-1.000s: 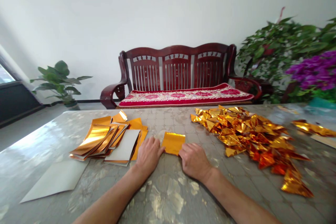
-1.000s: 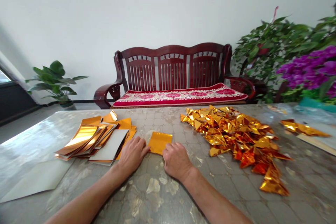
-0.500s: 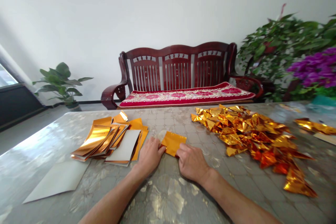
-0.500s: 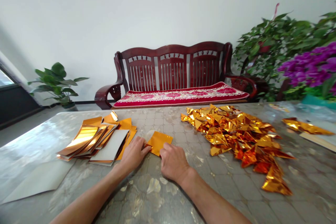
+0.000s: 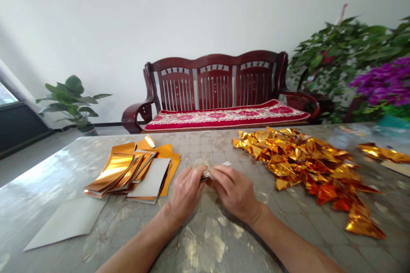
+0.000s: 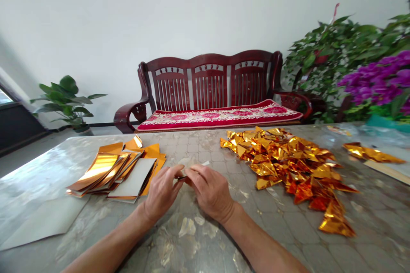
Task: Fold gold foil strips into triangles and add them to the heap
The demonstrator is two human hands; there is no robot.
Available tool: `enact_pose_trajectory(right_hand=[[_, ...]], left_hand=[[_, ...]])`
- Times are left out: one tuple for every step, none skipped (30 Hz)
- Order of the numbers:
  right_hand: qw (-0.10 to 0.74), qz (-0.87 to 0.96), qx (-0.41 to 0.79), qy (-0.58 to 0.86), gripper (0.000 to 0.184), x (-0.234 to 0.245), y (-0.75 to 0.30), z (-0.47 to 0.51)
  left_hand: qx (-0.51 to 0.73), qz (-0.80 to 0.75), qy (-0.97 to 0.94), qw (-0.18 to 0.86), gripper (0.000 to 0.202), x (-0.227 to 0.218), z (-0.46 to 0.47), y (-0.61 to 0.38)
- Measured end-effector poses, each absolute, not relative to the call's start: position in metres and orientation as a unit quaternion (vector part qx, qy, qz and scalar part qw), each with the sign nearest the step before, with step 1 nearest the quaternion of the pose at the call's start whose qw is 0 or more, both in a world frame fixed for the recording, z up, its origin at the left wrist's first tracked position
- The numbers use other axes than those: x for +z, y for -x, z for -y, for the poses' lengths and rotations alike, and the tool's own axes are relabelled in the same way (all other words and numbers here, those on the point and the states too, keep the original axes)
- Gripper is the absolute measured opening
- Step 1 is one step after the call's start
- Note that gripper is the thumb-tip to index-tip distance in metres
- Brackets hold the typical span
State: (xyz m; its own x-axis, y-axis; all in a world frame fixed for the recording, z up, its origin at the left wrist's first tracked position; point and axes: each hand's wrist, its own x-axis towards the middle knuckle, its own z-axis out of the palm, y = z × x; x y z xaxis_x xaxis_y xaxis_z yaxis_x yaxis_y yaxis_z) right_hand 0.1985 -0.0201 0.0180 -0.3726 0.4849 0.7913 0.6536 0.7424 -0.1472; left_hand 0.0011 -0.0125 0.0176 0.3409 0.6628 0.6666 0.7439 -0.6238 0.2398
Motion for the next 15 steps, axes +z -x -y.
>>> enact_pose_trajectory(right_hand=[[0.439,0.829,-0.098,0.331,0.04,0.018,-0.198,0.021],[0.439,0.833,-0.096,0.322,0.041,0.017,-0.197,0.021],[0.44,0.835,-0.089,0.318,0.042,0.017,-0.196,0.021],[0.443,0.834,-0.08,0.318,0.041,0.017,-0.195,0.021],[0.446,0.832,-0.067,0.322,0.04,0.017,-0.193,0.021],[0.45,0.829,-0.053,0.328,0.037,0.017,-0.193,0.021],[0.454,0.825,-0.038,0.335,0.034,0.018,-0.192,0.021],[0.461,0.82,-0.023,0.339,0.03,0.018,-0.192,0.021],[0.469,0.815,-0.009,0.339,0.027,0.019,-0.193,0.021],[0.481,0.809,0.003,0.339,0.025,0.019,-0.193,0.02],[0.492,0.802,0.015,0.338,0.024,0.018,-0.195,0.02],[0.503,0.796,0.027,0.336,0.022,0.018,-0.196,0.019],[0.51,0.791,0.04,0.336,0.021,0.017,-0.197,0.018],[0.513,0.787,0.054,0.338,0.02,0.016,-0.199,0.016],[0.51,0.785,0.067,0.345,0.02,0.015,-0.201,0.015]], left_hand=[[-0.384,0.416,0.821,0.075,0.023,0.018,0.015,-0.001],[-0.39,0.405,0.822,0.09,0.023,0.019,0.017,-0.001],[-0.398,0.398,0.821,0.096,0.022,0.019,0.018,-0.001],[-0.406,0.393,0.819,0.095,0.021,0.019,0.019,-0.002],[-0.41,0.392,0.819,0.087,0.02,0.019,0.019,-0.002],[-0.414,0.395,0.816,0.076,0.018,0.019,0.019,-0.003],[-0.418,0.403,0.812,0.064,0.017,0.019,0.018,-0.003],[-0.421,0.415,0.805,0.053,0.016,0.019,0.017,-0.004],[-0.417,0.427,0.801,0.043,0.015,0.018,0.016,-0.003],[-0.408,0.438,0.8,0.035,0.014,0.018,0.014,-0.003],[-0.395,0.444,0.804,0.029,0.013,0.018,0.011,-0.002],[-0.377,0.446,0.811,0.026,0.013,0.018,0.009,0.0],[-0.361,0.445,0.819,0.026,0.014,0.018,0.006,0.003],[-0.348,0.443,0.826,0.031,0.016,0.017,0.004,0.005],[-0.339,0.441,0.83,0.042,0.018,0.016,0.001,0.008]])
